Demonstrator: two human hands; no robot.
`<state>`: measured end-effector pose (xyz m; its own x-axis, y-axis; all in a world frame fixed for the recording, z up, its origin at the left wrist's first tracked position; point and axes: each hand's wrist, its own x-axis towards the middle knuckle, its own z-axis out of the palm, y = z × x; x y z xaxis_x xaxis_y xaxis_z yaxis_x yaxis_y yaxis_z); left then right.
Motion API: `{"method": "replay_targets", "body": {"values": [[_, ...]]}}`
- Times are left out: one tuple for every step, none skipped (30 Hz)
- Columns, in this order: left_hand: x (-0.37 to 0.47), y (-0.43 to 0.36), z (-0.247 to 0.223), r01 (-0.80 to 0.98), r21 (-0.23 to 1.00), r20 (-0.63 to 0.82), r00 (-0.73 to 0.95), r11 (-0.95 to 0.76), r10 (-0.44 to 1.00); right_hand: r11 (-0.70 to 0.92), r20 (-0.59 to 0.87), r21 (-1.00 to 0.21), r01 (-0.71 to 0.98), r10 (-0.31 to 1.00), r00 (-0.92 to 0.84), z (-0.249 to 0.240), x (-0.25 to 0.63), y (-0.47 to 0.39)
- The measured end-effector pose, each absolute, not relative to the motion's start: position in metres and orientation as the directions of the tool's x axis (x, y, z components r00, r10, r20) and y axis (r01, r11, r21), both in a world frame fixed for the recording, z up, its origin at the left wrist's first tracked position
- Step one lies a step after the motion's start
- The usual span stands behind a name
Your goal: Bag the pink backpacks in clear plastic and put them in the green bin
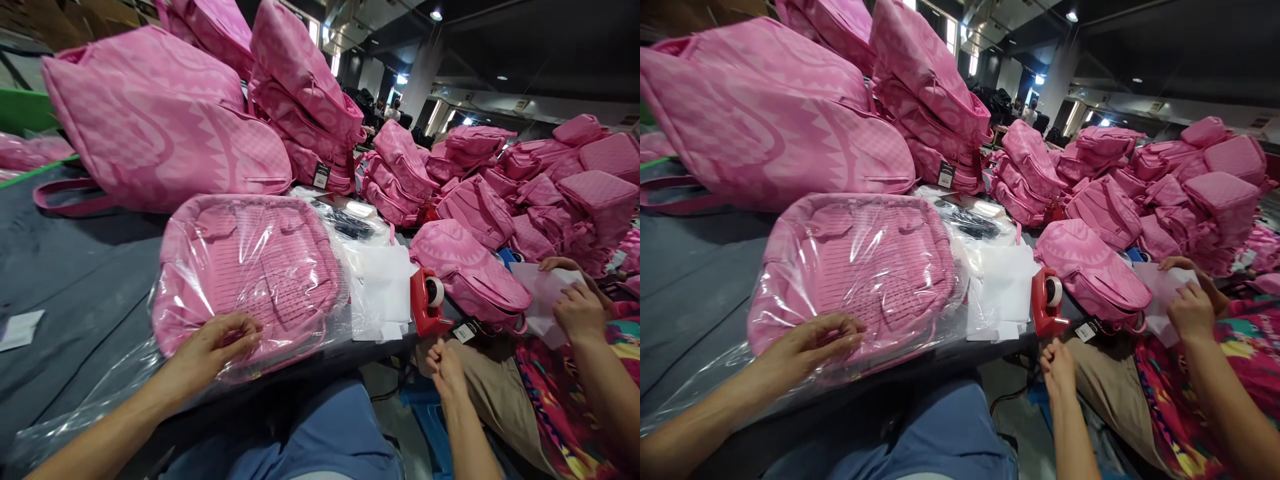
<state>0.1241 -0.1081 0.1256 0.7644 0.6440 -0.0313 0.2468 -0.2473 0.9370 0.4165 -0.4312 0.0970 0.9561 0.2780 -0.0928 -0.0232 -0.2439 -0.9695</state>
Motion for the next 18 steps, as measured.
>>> {"method": "replay_targets", "body": {"values": [[0.124, -0.109, 0.126, 0.239, 0.943, -0.034, 0.759, -0.230, 0.650, -0.219, -0.145, -0.973, -0.068, 0.358, 0.922, 0.094, 0.401, -0.417], [0.124, -0.110, 0.126, 0.230, 0.949, -0.033, 0.755, -0.217, 0.655, -0.196, -0.201, -0.973, -0.121, 0.467, 0.861, 0.094, 0.384, -0.402], [0.124, -0.111, 0.126, 0.226, 0.951, -0.030, 0.751, -0.213, 0.660, -0.175, -0.239, -0.970, -0.167, 0.597, 0.766, 0.099, 0.369, -0.389], [0.124, -0.112, 0.127, 0.227, 0.949, -0.023, 0.745, -0.221, 0.667, -0.149, -0.240, -0.970, -0.193, 0.729, 0.641, 0.108, 0.357, -0.378], [0.125, -0.113, 0.127, 0.234, 0.942, -0.014, 0.741, -0.239, 0.671, -0.117, -0.198, -0.975, -0.188, 0.844, 0.499, 0.121, 0.349, -0.367], [0.126, -0.113, 0.128, 0.245, 0.933, -0.004, 0.739, -0.264, 0.674, -0.084, -0.129, -0.987, -0.140, 0.925, 0.359, 0.137, 0.345, -0.355], [0.127, -0.113, 0.128, 0.257, 0.922, 0.007, 0.737, -0.289, 0.676, -0.044, -0.052, -0.998, -0.039, 0.972, 0.229, 0.154, 0.345, -0.343], [0.128, -0.112, 0.129, 0.270, 0.912, 0.012, 0.737, -0.310, 0.676, 0.000, 0.011, -0.994, 0.106, 0.994, 0.110, 0.171, 0.348, -0.328], [0.128, -0.112, 0.129, 0.281, 0.905, 0.010, 0.734, -0.318, 0.679, 0.046, 0.045, -0.964, 0.261, 0.999, -0.012, 0.187, 0.352, -0.311], [0.129, -0.112, 0.130, 0.288, 0.905, 0.004, 0.731, -0.314, 0.682, 0.097, 0.045, -0.907, 0.409, 0.990, -0.134, 0.200, 0.356, -0.292], [0.129, -0.112, 0.130, 0.292, 0.907, -0.005, 0.729, -0.304, 0.684, 0.158, 0.023, -0.826, 0.540, 0.969, -0.248, 0.211, 0.359, -0.272], [0.129, -0.112, 0.130, 0.292, 0.910, -0.011, 0.726, -0.294, 0.687, 0.228, -0.012, -0.730, 0.644, 0.938, -0.346, 0.218, 0.360, -0.252], [0.128, -0.113, 0.130, 0.291, 0.912, -0.013, 0.725, -0.290, 0.688, 0.299, -0.055, -0.625, 0.721, 0.905, -0.423, 0.222, 0.360, -0.233], [0.128, -0.114, 0.130, 0.292, 0.911, -0.011, 0.724, -0.291, 0.690, 0.357, -0.103, -0.510, 0.783, 0.878, -0.468, 0.223, 0.358, -0.216], [0.128, -0.114, 0.130, 0.295, 0.908, -0.005, 0.721, -0.299, 0.693, 0.399, -0.148, -0.389, 0.831, 0.863, -0.483, 0.222, 0.356, -0.201], [0.128, -0.114, 0.130, 0.304, 0.901, -0.002, 0.718, -0.311, 0.696, 0.413, -0.189, -0.278, 0.867, 0.862, -0.471, 0.220, 0.354, -0.188], [0.127, -0.114, 0.130, 0.315, 0.891, 0.003, 0.716, -0.327, 0.698, 0.400, -0.217, -0.194, 0.896, 0.873, -0.437, 0.217, 0.353, -0.178], [0.127, -0.114, 0.131, 0.327, 0.880, 0.009, 0.715, -0.345, 0.699, 0.362, -0.229, -0.137, 0.922, 0.894, -0.385, 0.213, 0.353, -0.170]]}}
